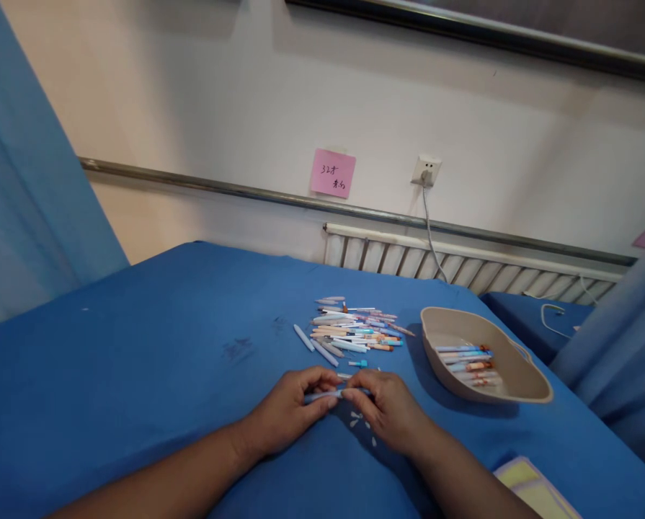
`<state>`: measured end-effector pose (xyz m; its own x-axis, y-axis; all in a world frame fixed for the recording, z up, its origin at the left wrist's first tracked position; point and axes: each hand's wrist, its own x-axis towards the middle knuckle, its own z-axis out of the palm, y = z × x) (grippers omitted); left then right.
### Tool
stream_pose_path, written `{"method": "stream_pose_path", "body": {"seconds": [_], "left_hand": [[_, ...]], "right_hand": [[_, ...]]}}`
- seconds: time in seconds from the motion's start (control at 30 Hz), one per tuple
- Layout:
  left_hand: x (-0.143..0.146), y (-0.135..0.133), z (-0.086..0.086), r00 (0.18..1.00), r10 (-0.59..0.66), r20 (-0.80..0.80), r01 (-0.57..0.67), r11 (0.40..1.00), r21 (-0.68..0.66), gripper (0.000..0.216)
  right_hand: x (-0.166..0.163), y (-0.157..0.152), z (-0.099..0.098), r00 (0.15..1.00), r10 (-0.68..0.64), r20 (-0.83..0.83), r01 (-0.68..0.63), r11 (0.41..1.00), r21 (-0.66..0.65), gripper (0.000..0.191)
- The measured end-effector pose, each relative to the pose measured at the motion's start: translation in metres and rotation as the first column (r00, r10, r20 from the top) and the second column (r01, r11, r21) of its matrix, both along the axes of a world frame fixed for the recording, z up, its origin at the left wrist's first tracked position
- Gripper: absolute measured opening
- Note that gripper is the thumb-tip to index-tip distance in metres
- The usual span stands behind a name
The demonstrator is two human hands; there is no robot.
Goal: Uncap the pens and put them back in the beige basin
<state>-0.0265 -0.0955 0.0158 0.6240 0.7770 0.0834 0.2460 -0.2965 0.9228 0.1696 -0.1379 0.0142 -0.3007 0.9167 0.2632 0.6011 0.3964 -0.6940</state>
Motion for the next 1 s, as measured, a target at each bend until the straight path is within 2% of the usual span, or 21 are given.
{"method": "stream_pose_path", "body": {"seconds": [0.1,0.17,0.23,0.33,0.5,0.6,0.73,0.9,0.97,1.0], "left_hand": [[0.0002,0.0007,-0.0014,1.0,0.005,0.002,-0.005,1.0,-0.009,0.022],[0.0002,0.001,-0.0025,1.0,0.009,0.006,-0.009,1.0,-0.006,0.023],[0.0,0.0008,-0.0029,1.0,0.009,0.0,-0.009,1.0,0.009,0.023],[-0.0003,0.0002,-0.0022,1.0,0.007,-0.022,-0.006,0.999,0.035,0.021],[-0.0005,0.0007,-0.0022,0.999,-0.019,-0.026,0.02,0.999,0.036,0.022],[-0.0007,0.0011,-0.0028,0.999,-0.025,-0.033,0.027,0.998,0.053,0.023],[-0.001,0.0005,-0.0021,0.998,-0.013,-0.057,0.016,0.998,0.061,0.021],[-0.0007,0.0002,-0.0003,0.999,-0.039,-0.035,0.041,0.998,0.052,0.022],[-0.0005,0.0,-0.0002,0.999,-0.038,-0.037,0.04,0.997,0.062,0.022],[-0.0005,-0.0001,-0.0002,0.999,-0.036,-0.04,0.039,0.997,0.066,0.022]], "right_hand": [[0.0008,-0.0006,-0.0017,0.997,-0.007,-0.074,0.005,1.0,-0.018,0.019],[0.0016,-0.0002,-0.0034,0.996,0.0,-0.092,0.0,1.0,-0.004,0.012],[0.0025,0.0007,-0.0045,0.999,0.002,-0.054,-0.001,1.0,0.015,0.005],[0.0032,0.0018,-0.0045,0.999,-0.011,0.03,0.01,1.0,0.022,0.017],[0.0019,0.0003,-0.0044,0.997,0.001,-0.071,0.0,1.0,0.019,0.012],[0.0016,0.0003,-0.0053,0.999,0.008,-0.031,-0.007,0.999,0.043,0.006],[0.0019,0.0008,-0.0045,0.998,-0.014,0.056,0.012,0.999,0.034,0.017],[0.0009,0.0001,-0.0031,0.998,0.028,-0.058,-0.027,1.0,0.016,0.012],[0.0009,0.0009,-0.0035,0.998,0.044,-0.048,-0.042,0.998,0.038,0.004],[0.0011,0.0014,-0.0038,0.999,0.043,-0.026,-0.042,0.998,0.046,0.008]]}}
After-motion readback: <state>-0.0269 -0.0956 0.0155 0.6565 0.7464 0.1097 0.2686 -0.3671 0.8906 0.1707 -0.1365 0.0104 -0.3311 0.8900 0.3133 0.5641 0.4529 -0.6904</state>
